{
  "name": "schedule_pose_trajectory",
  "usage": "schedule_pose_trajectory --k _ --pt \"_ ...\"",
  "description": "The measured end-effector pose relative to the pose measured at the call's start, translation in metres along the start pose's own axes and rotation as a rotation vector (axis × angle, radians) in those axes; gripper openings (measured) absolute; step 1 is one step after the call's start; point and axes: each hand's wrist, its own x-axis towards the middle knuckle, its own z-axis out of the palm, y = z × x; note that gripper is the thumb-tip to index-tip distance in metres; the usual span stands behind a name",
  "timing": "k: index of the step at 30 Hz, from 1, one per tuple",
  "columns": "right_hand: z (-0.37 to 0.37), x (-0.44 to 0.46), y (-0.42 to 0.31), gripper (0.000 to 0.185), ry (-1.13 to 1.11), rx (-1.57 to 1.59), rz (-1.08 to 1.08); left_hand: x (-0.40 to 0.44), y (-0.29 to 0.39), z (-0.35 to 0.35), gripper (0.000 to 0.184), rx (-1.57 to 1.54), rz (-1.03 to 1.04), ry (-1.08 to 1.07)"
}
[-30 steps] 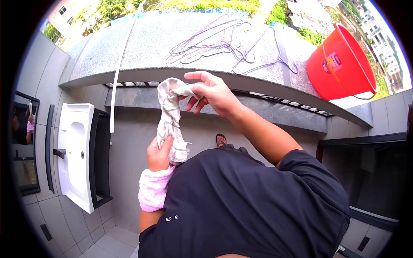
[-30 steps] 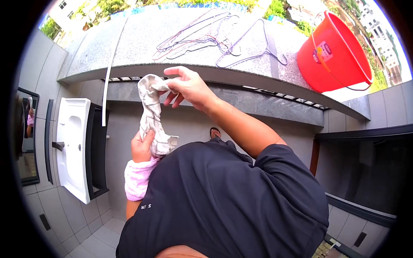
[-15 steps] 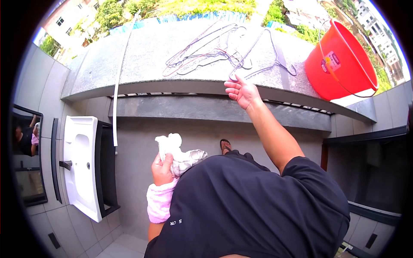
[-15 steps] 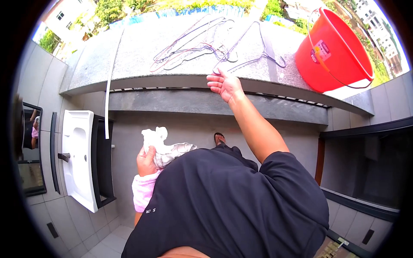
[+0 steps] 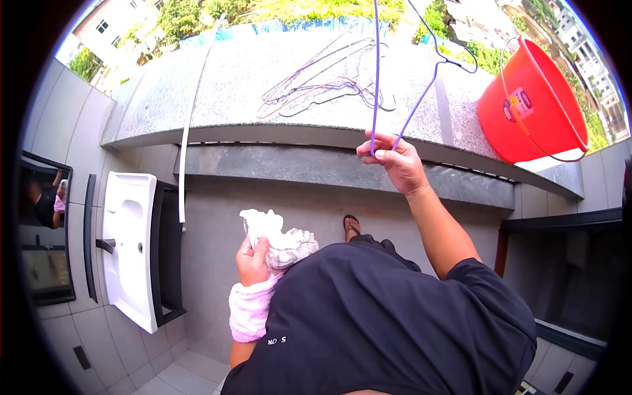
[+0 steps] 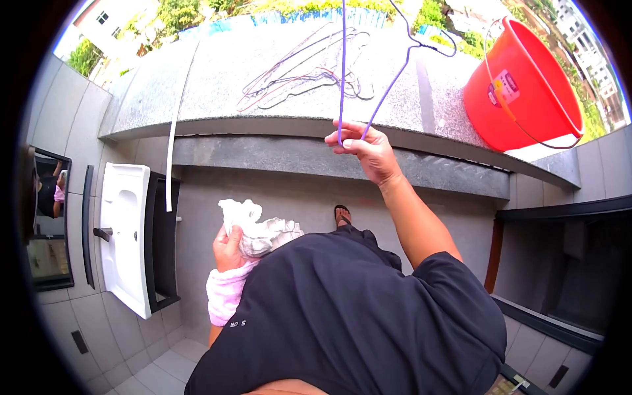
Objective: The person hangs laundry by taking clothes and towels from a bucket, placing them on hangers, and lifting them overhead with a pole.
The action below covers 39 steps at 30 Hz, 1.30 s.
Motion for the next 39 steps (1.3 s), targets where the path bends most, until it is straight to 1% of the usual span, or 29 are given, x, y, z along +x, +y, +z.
schedule_pose_trajectory --k 1,2,5,6,7,9,10,11,13,14,17,18,21,22,23,25,26,27,28,29,30,31,32,34,35,37,38,39 --pt "0.01 -0.002 0.001 0.055 -0.07 -0.002 -0.029 0.001 0.001 -0.001 0.037 0.026 0.008 0.007" --pt "0.018 -0.002 -0.004 0.055 -0.166 0.112 0.02 0.002 0.001 -0.003 0.036 0.051 0.015 0.014" --pt "0.034 0.009 -0.003 0.046 -0.199 0.205 0.234 0.004 0.009 0.001 0.035 0.091 0.034 -0.002" --pt "0.032 0.018 0.007 0.038 -0.198 0.163 0.259 0.005 0.011 0.002 0.034 0.114 0.046 -0.004" --pt "0.045 0.017 0.013 0.035 -0.132 0.145 0.228 0.006 0.013 0.003 0.033 0.138 0.06 -0.004" --pt "0.061 0.014 0.013 0.034 -0.21 -0.002 0.185 0.006 0.021 0.006 0.03 0.229 0.11 -0.001" --pt "0.069 0.014 0.012 0.033 -0.298 -0.157 0.175 0.004 0.027 0.009 0.028 0.294 0.14 0.004" --pt "0.077 0.011 0.006 0.032 -0.355 -0.246 0.281 0.001 0.033 0.011 0.027 0.359 0.167 0.009" --pt "0.09 0.005 0.005 0.033 -0.375 -0.369 0.379 -0.005 0.045 0.007 0.026 0.656 0.299 -0.023" --pt "0.09 0.004 0.023 0.033 -0.368 -0.492 0.167 -0.007 0.051 0.005 0.026 0.807 0.365 -0.039" --pt "0.09 -0.002 0.012 0.032 -0.325 -0.725 0.174 -0.01 0.062 0.009 0.028 0.997 0.465 -0.157" --pt "0.086 -0.002 0.009 0.034 -0.381 -0.702 0.146 -0.013 0.061 0.005 0.033 0.975 0.414 -0.209" --pt "0.095 -0.008 -0.006 0.038 -0.483 -0.754 -0.07 -0.021 0.059 0.013 0.039 0.792 0.39 -0.229" --pt "0.101 -0.009 -0.009 0.044 -0.514 -0.728 -0.019 -0.023 0.065 0.016 0.045 0.771 0.397 -0.266" --pt "0.106 -0.011 -0.002 0.047 -0.52 -0.636 0.074 -0.025 0.067 0.017 0.042 0.701 0.386 -0.272" --pt "0.122 -0.014 0.006 0.05 -0.574 -0.521 0.243 -0.024 0.069 0.011 0.037 0.689 0.394 -0.287" --pt "0.13 -0.015 0.008 0.052 -0.632 -0.479 0.31 -0.023 0.073 0.013 0.035 0.687 0.38 -0.255" --pt "0.138 -0.017 0.013 0.049 -0.663 -0.508 0.313 -0.02 0.075 0.017 0.033 0.682 0.369 -0.227" --pt "0.139 -0.014 0.037 0.046 -0.706 -0.606 -0.07 -0.018 0.068 0.02 0.031 0.538 0.248 -0.128" --pt "0.145 -0.017 0.041 0.042 -0.696 -0.631 -0.076 -0.018 0.067 0.022 0.03 0.31 0.129 -0.089" --pt "0.15 -0.021 0.04 0.038 -0.661 -0.628 0.077 -0.017 0.061 0.018 0.031 0.267 0.131 -0.1" --pt "0.155 -0.022 0.037 0.035 -0.622 -0.613 0.278 -0.017 0.058 0.015 0.031 0.224 0.135 -0.121" --pt "0.155 -0.021 0.038 0.031 -0.59 -0.602 0.391 -0.017 0.057 0.012 0.032 0.249 0.119 -0.12" --pt "0.146 -0.022 0.042 0.028 -0.545 -0.533 0.38 -0.02 0.054 0.011 0.034 0.291 0.084 -0.118" --pt "0.144 -0.021 0.042 0.027 -0.536 -0.532 0.274 -0.021 0.053 0.011 0.036 0.375 0.155 -0.043" --pt "0.145 -0.014 0.024 0.026 -0.561 -0.415 0.327 -0.022 0.052 0.013 0.04 0.546 0.299 0.108" --pt "0.144 -0.01 0.008 0.026 -0.621 -0.42 0.382 -0.021 0.05 0.014 0.057 0.584 0.445 0.262" --pt "0.147 -0.009 -0.009 0.023 -0.644 -0.474 0.379 -0.02 0.053 0.013 0.062 0.677 0.602 0.343"
